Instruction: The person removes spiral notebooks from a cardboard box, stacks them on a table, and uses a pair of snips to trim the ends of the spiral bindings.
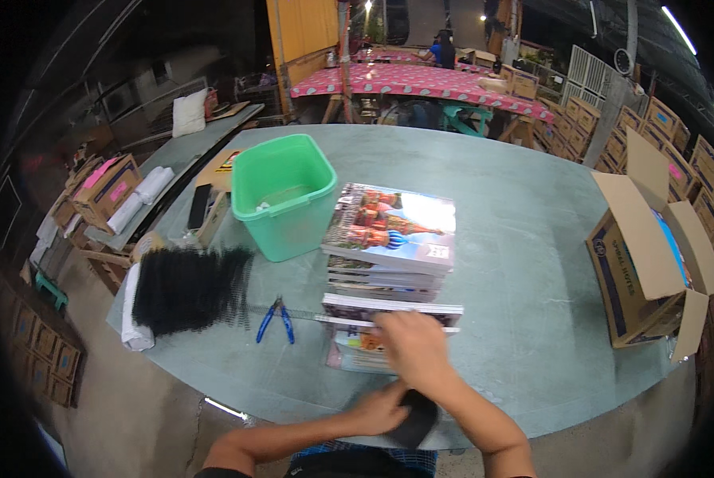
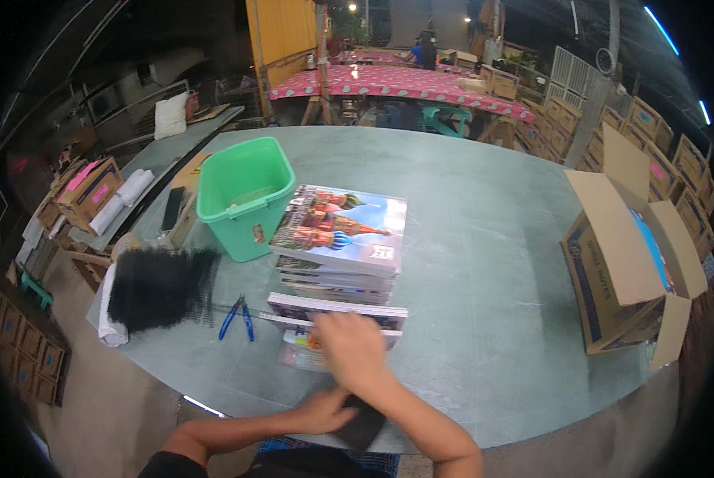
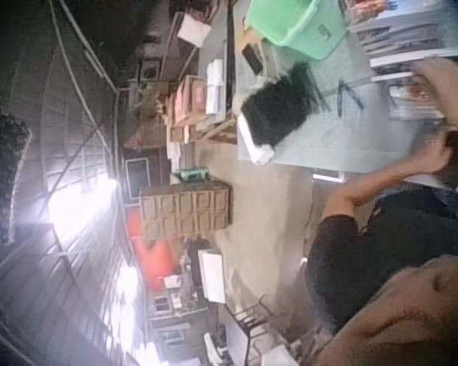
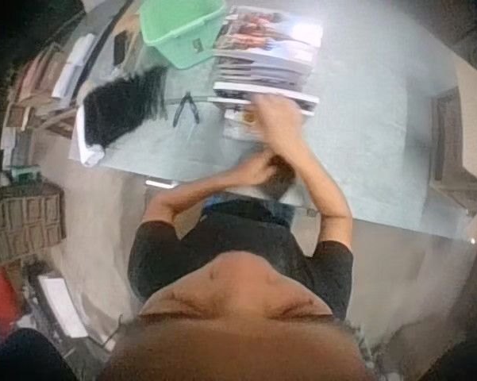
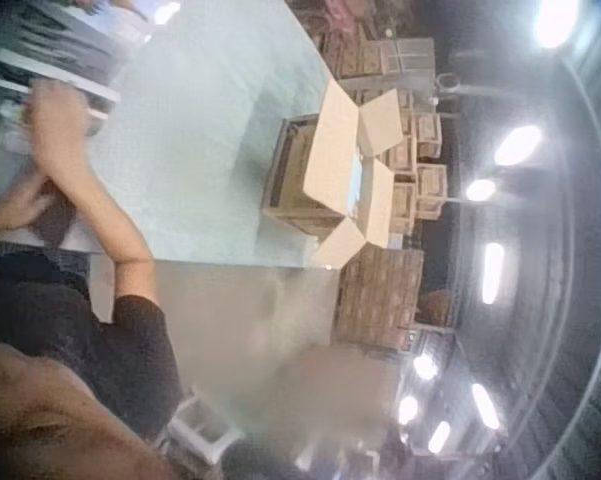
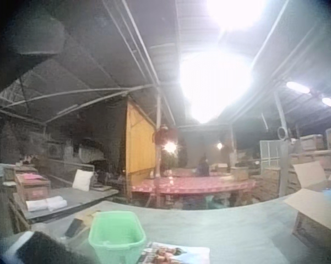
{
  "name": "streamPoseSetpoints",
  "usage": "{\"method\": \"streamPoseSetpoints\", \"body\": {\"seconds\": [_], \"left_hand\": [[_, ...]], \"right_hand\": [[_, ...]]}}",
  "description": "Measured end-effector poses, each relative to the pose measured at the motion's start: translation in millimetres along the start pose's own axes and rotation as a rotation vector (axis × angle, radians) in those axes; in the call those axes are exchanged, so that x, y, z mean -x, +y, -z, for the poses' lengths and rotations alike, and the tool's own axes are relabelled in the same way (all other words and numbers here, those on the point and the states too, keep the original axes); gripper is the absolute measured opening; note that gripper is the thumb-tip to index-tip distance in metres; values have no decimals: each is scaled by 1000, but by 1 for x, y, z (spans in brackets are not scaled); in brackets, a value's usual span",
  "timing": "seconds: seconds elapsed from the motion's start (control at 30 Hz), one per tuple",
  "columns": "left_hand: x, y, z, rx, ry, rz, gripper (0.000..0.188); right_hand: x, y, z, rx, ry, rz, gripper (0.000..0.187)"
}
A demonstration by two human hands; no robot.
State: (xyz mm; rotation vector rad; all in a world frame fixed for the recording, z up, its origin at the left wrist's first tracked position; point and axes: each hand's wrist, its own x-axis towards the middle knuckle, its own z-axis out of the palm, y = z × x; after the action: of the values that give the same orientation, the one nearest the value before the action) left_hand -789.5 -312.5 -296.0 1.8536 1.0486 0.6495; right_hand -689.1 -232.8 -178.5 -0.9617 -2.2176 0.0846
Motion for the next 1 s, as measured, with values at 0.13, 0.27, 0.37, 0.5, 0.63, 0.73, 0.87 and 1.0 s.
{"method": "streamPoseSetpoints", "body": {"seconds": [0.13,0.27,0.37,0.5,0.63,0.73,0.87,1.0], "left_hand": [[75,-14,70,78,120,163,40],[52,69,163,-482,788,-221,35],[40,38,157,-607,961,-237,36],[48,60,171,-694,914,-319,33],[40,31,169,-719,706,-340,35],[44,35,160,-683,597,-374,37],[37,67,182,-487,940,-335,33],[41,35,153,-613,308,-323,31]], "right_hand": [[9,9,9,42,14,-122,12],[-2,6,8,38,-33,-159,10],[-4,-3,0,-24,-43,-150,9],[2,-3,3,-12,-52,-209,10],[-4,-15,-2,5,-55,-188,11],[-4,-14,0,8,-50,-157,11],[1,-13,-2,98,18,-112,14],[6,-29,-1,165,10,-67,14]]}}
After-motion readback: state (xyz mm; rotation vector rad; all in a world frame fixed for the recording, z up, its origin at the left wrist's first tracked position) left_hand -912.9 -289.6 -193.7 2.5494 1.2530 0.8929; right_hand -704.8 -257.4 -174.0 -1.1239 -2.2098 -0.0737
